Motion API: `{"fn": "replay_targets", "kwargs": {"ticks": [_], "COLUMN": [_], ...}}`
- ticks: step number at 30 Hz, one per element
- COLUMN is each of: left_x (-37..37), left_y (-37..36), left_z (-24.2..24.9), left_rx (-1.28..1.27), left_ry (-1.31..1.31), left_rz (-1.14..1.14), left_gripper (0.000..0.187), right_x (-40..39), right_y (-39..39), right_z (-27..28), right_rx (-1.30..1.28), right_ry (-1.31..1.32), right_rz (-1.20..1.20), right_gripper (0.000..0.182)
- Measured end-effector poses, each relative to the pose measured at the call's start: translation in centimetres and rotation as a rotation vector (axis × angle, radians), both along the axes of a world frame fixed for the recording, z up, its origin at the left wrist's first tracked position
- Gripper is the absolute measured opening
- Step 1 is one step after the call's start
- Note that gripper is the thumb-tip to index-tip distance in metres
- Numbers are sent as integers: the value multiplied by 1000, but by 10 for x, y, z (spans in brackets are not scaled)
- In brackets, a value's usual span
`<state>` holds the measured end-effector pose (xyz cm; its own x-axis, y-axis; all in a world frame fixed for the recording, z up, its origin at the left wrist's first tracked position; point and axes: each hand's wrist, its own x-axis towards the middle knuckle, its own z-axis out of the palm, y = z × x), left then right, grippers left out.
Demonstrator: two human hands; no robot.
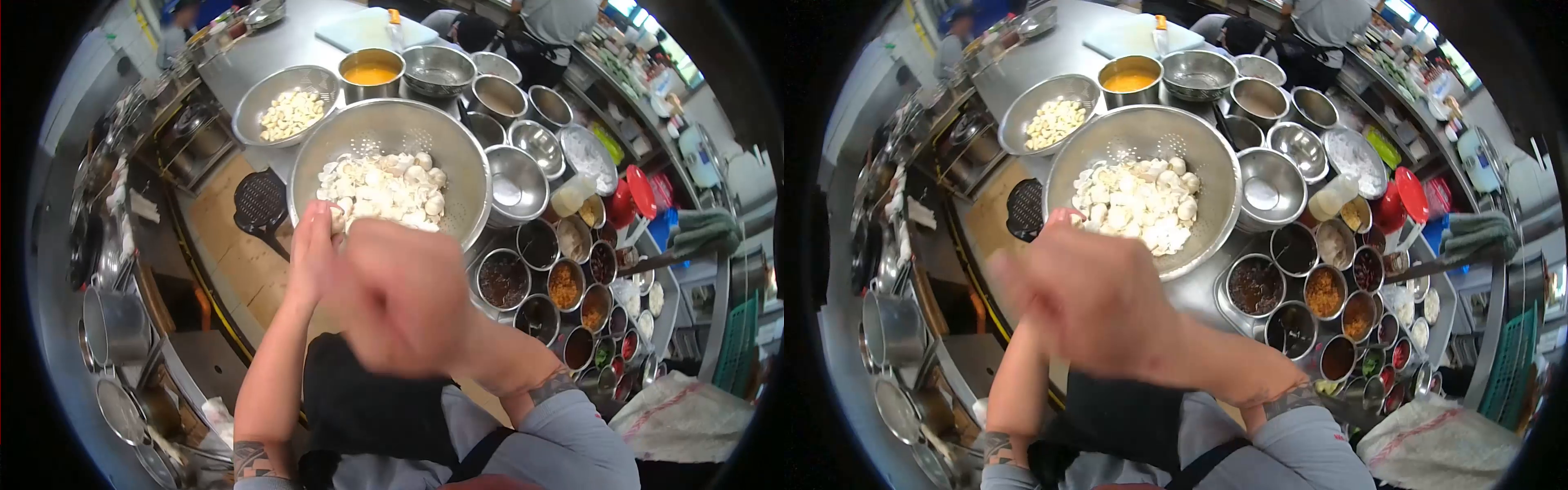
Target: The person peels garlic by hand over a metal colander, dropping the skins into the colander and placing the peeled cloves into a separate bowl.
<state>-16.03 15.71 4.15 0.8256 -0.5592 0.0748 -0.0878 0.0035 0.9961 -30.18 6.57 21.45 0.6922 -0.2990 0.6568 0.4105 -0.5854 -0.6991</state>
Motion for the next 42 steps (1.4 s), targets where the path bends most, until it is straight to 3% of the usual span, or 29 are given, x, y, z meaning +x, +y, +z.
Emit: {"fn": "replay_targets", "kwargs": {"ticks": [1,2,4,8,9,12,15,18,22,25,29,33,36,37,40,41,42], "left_x": [-4,-10,-20,0,-3,-12,-18,-36,-78,-126,-210,-286,-333,-343,-343,-362,-370], "left_y": [1,2,10,30,26,37,48,64,94,117,160,205,235,241,255,263,266], "left_z": [11,25,50,-5,-7,0,-4,-26,-96,-160,-299,-411,-499,-512,-510,-523,-510], "left_rx": [113,221,167,107,102,99,23,-153,-355,-411,-402,-153,110,190,57,-92,-43], "left_ry": [-65,-132,-42,-9,-28,-28,57,308,726,1011,1482,1644,1627,1590,1767,1767,1777], "left_rz": [18,31,-9,-18,0,-45,-86,-24,201,303,532,553,338,343,231,291,362], "left_gripper": [34,34,36,38,38,39,39,41,40,40,42,44,47,49,51,51,51], "right_x": [-4,-7,-12,-46,-44,-31,-47,-41,-60,-73,-71,-59,-34,-30,-22,-19,-16], "right_y": [5,5,9,47,54,63,60,52,53,39,36,44,52,58,87,101,116], "right_z": [11,13,14,33,31,30,45,4,-102,-193,-244,-272,-316,-323,-320,-325,-334], "right_rx": [-37,-67,-115,15,32,-50,-105,-308,-332,-220,-220,-100,-229,-215,-42,29,104], "right_ry": [-93,-22,131,-81,-135,-246,91,268,481,516,434,475,314,303,299,287,271], "right_rz": [22,-23,-89,-285,-355,-444,-293,-231,-119,-184,-257,-238,-260,-255,-185,-133,-81], "right_gripper": [28,29,31,37,43,37,33,36,38,39,37,27,26,25,26,26,26]}}
